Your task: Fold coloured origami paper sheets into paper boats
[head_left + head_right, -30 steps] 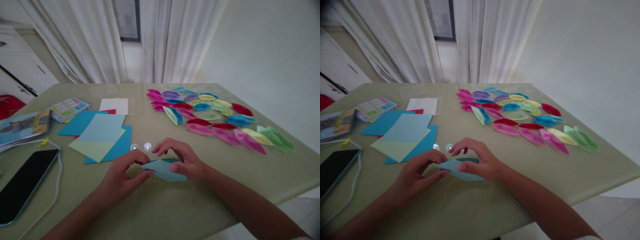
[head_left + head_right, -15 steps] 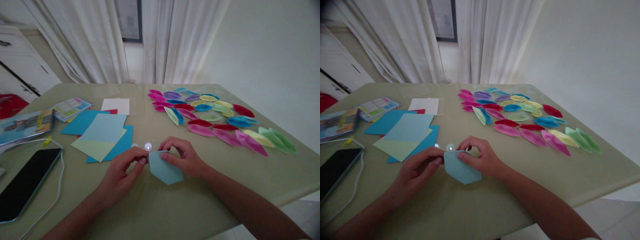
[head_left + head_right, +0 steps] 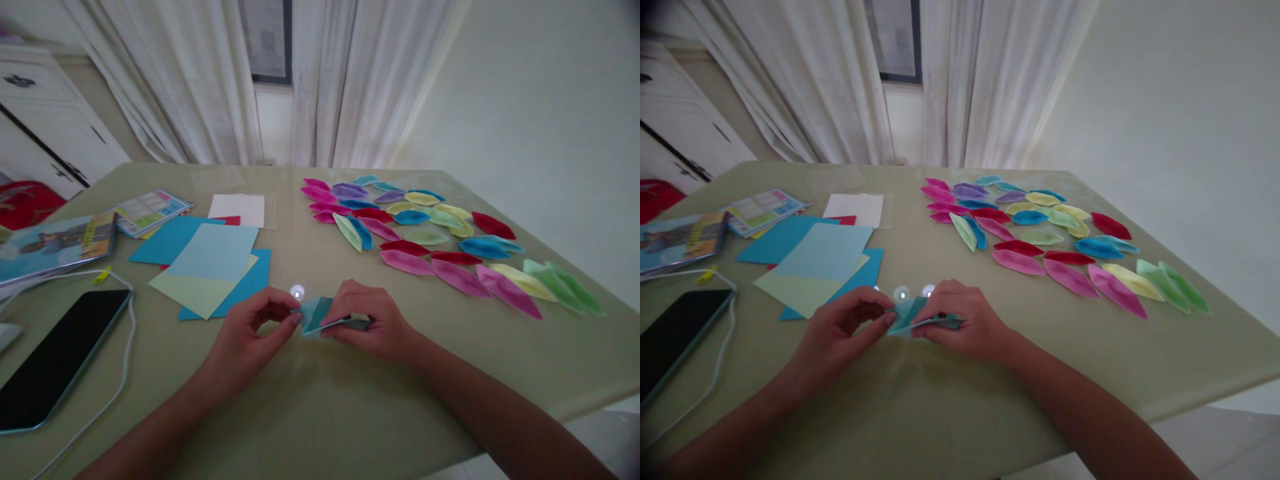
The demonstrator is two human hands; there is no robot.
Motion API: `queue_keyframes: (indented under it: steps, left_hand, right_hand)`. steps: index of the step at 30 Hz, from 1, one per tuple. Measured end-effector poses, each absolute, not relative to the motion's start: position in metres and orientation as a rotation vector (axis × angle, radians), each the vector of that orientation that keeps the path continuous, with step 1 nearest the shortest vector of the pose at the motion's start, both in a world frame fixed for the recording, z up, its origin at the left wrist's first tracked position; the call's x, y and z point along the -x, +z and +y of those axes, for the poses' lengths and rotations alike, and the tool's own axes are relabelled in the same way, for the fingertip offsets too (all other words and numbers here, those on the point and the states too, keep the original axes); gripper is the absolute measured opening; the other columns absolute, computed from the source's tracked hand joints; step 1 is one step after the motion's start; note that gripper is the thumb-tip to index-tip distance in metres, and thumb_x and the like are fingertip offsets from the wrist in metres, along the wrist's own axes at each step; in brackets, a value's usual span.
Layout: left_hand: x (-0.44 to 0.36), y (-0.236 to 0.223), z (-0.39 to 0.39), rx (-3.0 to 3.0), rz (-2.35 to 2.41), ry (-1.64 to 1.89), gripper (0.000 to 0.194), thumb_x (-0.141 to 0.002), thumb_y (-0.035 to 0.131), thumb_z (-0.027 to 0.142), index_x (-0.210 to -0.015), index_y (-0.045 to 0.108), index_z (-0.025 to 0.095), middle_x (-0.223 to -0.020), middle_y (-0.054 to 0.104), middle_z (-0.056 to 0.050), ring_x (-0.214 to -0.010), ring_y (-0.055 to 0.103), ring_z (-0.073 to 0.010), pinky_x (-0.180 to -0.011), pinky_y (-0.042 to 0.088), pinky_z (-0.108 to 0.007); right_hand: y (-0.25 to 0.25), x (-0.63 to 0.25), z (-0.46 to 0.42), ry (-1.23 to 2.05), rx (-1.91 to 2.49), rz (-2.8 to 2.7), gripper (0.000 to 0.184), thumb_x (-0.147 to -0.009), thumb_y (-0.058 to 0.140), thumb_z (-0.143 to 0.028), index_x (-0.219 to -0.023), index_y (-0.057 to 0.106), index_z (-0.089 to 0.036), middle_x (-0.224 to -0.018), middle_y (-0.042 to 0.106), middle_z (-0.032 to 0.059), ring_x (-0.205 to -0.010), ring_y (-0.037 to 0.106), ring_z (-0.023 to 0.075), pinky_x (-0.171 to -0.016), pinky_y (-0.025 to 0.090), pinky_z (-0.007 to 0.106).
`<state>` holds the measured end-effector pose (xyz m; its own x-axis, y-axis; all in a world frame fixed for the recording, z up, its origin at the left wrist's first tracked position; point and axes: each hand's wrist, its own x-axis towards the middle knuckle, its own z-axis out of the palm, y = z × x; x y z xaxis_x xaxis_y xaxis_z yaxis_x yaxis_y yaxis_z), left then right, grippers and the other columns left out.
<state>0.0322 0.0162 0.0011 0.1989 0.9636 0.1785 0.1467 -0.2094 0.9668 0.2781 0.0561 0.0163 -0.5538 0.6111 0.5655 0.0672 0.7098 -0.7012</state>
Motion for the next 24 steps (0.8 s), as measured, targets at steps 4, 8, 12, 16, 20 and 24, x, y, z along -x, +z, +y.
queue_keyframes:
  steps: [4, 8, 12, 16, 20, 24]
  left_hand:
    - [-0.0335, -0.0006, 0.0168, -1.482, 1.093, 1.173, 0.017, -0.091, 0.081, 0.029, -0.105, 0.073, 0.022, -0.099, 0.077, -0.002, -0.088, 0.076, -0.0158, -0.082, 0.064, -0.025]
    - [-0.0352, -0.0001, 0.0164, -1.465, 1.099, 1.153, 0.012, -0.091, 0.081, 0.027, -0.102, 0.076, 0.023, -0.097, 0.08, -0.001, -0.088, 0.078, -0.015, -0.083, 0.064, -0.024]
    - [-0.0357, 0.0003, 0.0159, -1.545, 1.1, 1.164, 0.009, -0.095, 0.076, 0.022, -0.103, 0.077, 0.025, -0.098, 0.079, 0.0, -0.09, 0.077, -0.0136, -0.085, 0.062, -0.022]
    - [-0.0349, -0.0007, 0.0179, -1.673, 1.062, 1.233, 0.012, -0.098, 0.07, 0.017, -0.103, 0.077, 0.025, -0.098, 0.076, 0.0, -0.091, 0.073, -0.0123, -0.083, 0.06, -0.02]
    - [-0.033, -0.0022, 0.0191, -1.796, 0.993, 1.253, 0.018, -0.1, 0.065, 0.012, -0.106, 0.076, 0.026, -0.104, 0.075, -0.002, -0.098, 0.071, -0.0135, -0.088, 0.057, -0.023]
    - [-0.033, -0.0018, 0.0182, -1.874, 0.962, 1.23, 0.021, -0.1, 0.066, 0.012, -0.111, 0.076, 0.027, -0.107, 0.074, -0.002, -0.101, 0.07, -0.0142, -0.089, 0.057, -0.025]
  right_hand:
    - [0.0155, -0.276, 0.0533, 0.66, 0.569, -2.129, 0.005, -0.095, 0.078, -0.022, -0.1, 0.079, -0.021, -0.084, 0.076, 0.0046, -0.079, 0.067, 0.0185, -0.075, 0.05, 0.034]
    - [0.0138, -0.2762, 0.0522, 0.606, 0.608, -2.144, 0.006, -0.096, 0.077, -0.023, -0.102, 0.078, -0.022, -0.085, 0.076, 0.0044, -0.08, 0.066, 0.0189, -0.076, 0.048, 0.035]
    - [0.012, -0.2764, 0.0525, 0.587, 0.525, -2.131, 0.005, -0.097, 0.077, -0.024, -0.1, 0.078, -0.02, -0.084, 0.075, 0.0037, -0.078, 0.065, 0.0173, -0.077, 0.047, 0.035]
    - [0.0106, -0.276, 0.0526, 0.554, 0.451, -2.148, 0.008, -0.099, 0.072, -0.026, -0.1, 0.077, -0.02, -0.087, 0.075, 0.0054, -0.079, 0.066, 0.0178, -0.078, 0.047, 0.037]
    - [0.0098, -0.2763, 0.0521, 0.531, 0.432, -2.161, 0.009, -0.1, 0.071, -0.027, -0.101, 0.076, -0.021, -0.088, 0.076, 0.0052, -0.079, 0.066, 0.0176, -0.079, 0.047, 0.037]
    - [0.009, -0.2769, 0.0521, 0.508, 0.423, -2.153, 0.01, -0.102, 0.07, -0.028, -0.101, 0.076, -0.021, -0.088, 0.075, 0.0048, -0.079, 0.065, 0.0171, -0.078, 0.046, 0.036]
